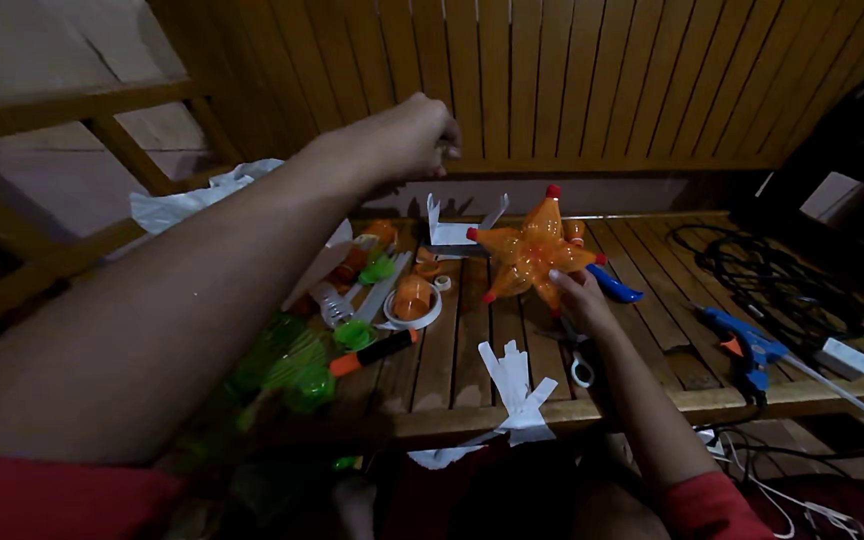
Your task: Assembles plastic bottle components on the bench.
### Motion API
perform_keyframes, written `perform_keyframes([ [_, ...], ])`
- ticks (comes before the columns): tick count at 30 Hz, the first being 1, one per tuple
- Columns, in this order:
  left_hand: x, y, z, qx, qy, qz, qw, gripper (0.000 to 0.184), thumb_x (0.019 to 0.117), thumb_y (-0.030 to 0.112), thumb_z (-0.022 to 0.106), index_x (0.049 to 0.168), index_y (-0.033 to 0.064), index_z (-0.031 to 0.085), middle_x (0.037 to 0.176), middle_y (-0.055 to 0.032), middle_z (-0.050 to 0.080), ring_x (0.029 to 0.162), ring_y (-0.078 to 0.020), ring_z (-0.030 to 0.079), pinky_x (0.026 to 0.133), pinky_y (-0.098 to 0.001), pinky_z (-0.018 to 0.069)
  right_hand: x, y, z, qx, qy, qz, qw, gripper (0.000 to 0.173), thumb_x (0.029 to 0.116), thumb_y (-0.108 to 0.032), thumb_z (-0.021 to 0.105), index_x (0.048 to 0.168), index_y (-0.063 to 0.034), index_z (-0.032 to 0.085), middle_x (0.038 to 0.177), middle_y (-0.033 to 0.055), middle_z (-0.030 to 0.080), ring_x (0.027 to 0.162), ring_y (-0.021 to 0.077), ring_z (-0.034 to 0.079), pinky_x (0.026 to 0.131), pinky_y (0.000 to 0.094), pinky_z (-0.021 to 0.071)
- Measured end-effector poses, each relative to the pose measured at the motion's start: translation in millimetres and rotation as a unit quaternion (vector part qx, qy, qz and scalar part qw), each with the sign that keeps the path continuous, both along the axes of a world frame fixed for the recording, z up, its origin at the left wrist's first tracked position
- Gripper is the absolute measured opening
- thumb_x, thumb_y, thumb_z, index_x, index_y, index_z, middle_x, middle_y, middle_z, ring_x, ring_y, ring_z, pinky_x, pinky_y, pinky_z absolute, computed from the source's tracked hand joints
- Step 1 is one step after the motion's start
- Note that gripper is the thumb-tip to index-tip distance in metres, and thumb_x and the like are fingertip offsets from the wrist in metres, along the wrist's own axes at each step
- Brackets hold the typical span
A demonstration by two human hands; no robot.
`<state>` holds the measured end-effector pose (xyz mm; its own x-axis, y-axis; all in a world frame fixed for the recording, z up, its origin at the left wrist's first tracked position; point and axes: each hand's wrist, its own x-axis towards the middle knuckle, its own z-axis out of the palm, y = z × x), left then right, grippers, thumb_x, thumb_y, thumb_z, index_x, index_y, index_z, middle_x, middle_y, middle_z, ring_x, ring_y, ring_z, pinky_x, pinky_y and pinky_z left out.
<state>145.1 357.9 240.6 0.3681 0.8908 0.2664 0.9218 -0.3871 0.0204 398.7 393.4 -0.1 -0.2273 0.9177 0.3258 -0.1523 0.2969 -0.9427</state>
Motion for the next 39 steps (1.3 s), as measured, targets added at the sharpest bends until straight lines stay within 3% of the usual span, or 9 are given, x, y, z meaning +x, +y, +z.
perform_keyframes([
  [3,0.0,-1.8,-1.2,0.000,0.006,0.008,1.000,0.018,0.1058,0.007,0.053,0.111,-0.0023,0.068,0.097,-0.0174,0.068,0.084,-0.0283,0.068,0.082,-0.0478,0.0553,1.9,4.4,-4.5,-0.010,0.003,-0.011,1.000,0.039,0.1021,-0.017,0.060,0.135,0.0017,0.052,0.114,0.0112,0.067,0.101,0.0136,0.066,0.091,0.0333,0.0563],
  [9,-8.4,-3.1,-6.6,0.026,0.010,-0.022,0.999,0.024,0.0888,0.015,0.080,0.080,-0.0020,0.064,0.072,-0.0104,0.059,0.065,-0.0212,0.059,0.066,-0.0406,0.0516,1.5,2.7,-3.1,-0.014,0.020,-0.003,1.000,0.034,0.1017,-0.013,0.061,0.132,0.0007,0.054,0.109,0.0091,0.068,0.097,0.0118,0.068,0.087,0.0312,0.0573],
  [14,-10.8,-3.6,-16.6,0.026,0.005,0.000,1.000,0.038,0.0963,0.030,0.071,0.080,-0.0018,0.059,0.065,-0.0080,0.050,0.056,-0.0186,0.051,0.055,-0.0368,0.0458,3.2,4.3,-5.5,-0.015,-0.011,-0.003,1.000,0.037,0.1001,-0.017,0.064,0.132,-0.0005,0.055,0.110,0.0087,0.069,0.097,0.0122,0.067,0.087,0.0321,0.0570],
  [16,-13.2,2.5,-22.1,0.051,-0.005,-0.031,0.998,0.033,0.1045,0.025,0.060,0.087,-0.0020,0.067,0.072,-0.0118,0.060,0.064,-0.0227,0.059,0.063,-0.0423,0.0515,3.5,4.6,-5.5,-0.013,-0.022,-0.004,1.000,0.038,0.0994,-0.017,0.065,0.132,-0.0015,0.056,0.111,0.0085,0.069,0.097,0.0121,0.067,0.087,0.0320,0.0571],
  [19,2.0,8.4,-30.9,0.027,-0.083,-0.077,0.993,0.026,0.1054,0.004,0.050,0.124,0.0024,0.068,0.117,-0.0189,0.068,0.105,-0.0324,0.067,0.094,-0.0517,0.0509,3.0,3.2,-3.3,-0.014,-0.027,-0.003,1.000,0.040,0.0991,-0.016,0.065,0.135,-0.0026,0.054,0.110,0.0070,0.069,0.095,0.0105,0.067,0.084,0.0297,0.0572],
  [22,26.3,22.7,-49.2,-0.054,-0.201,-0.085,0.974,0.049,0.1039,0.021,0.061,0.150,0.0106,0.049,0.141,-0.0205,0.056,0.116,-0.0318,0.064,0.099,-0.0485,0.0521,3.5,6.3,-5.9,-0.012,-0.026,0.000,1.000,0.040,0.0978,-0.016,0.066,0.134,-0.0032,0.054,0.103,0.0054,0.068,0.089,0.0104,0.066,0.078,0.0291,0.0571],
  [28,54.3,32.1,-62.5,-0.108,-0.195,-0.064,0.973,0.030,0.1001,0.022,0.067,0.116,-0.0028,0.069,0.103,-0.0171,0.069,0.090,-0.0222,0.066,0.087,-0.0409,0.0529,3.4,6.2,-6.9,-0.007,-0.046,-0.003,0.999,0.030,0.0999,-0.019,0.063,0.126,-0.0047,0.057,0.102,0.0032,0.069,0.090,0.0094,0.066,0.080,0.0297,0.0562],
  [35,34.8,24.7,-41.4,-0.135,-0.229,-0.021,0.964,0.026,0.0976,0.020,0.070,0.113,-0.0009,0.071,0.097,-0.0102,0.071,0.081,-0.0105,0.065,0.079,-0.0291,0.0548,1.5,4.2,-5.8,0.006,-0.045,0.062,0.997,0.047,0.1022,-0.020,0.057,0.144,-0.0020,0.047,0.125,0.0087,0.065,0.103,0.0138,0.068,0.088,0.0321,0.0583],
  [39,19.0,13.1,-30.6,-0.103,-0.262,0.015,0.960,0.024,0.0991,0.020,0.068,0.111,-0.0012,0.071,0.095,-0.0088,0.071,0.079,-0.0078,0.067,0.079,-0.0261,0.0565,0.5,5.0,-4.8,0.046,-0.037,0.097,0.994,0.055,0.0965,-0.025,0.064,0.145,-0.0038,0.049,0.120,0.0077,0.069,0.099,0.0165,0.070,0.086,0.0340,0.0603],
])
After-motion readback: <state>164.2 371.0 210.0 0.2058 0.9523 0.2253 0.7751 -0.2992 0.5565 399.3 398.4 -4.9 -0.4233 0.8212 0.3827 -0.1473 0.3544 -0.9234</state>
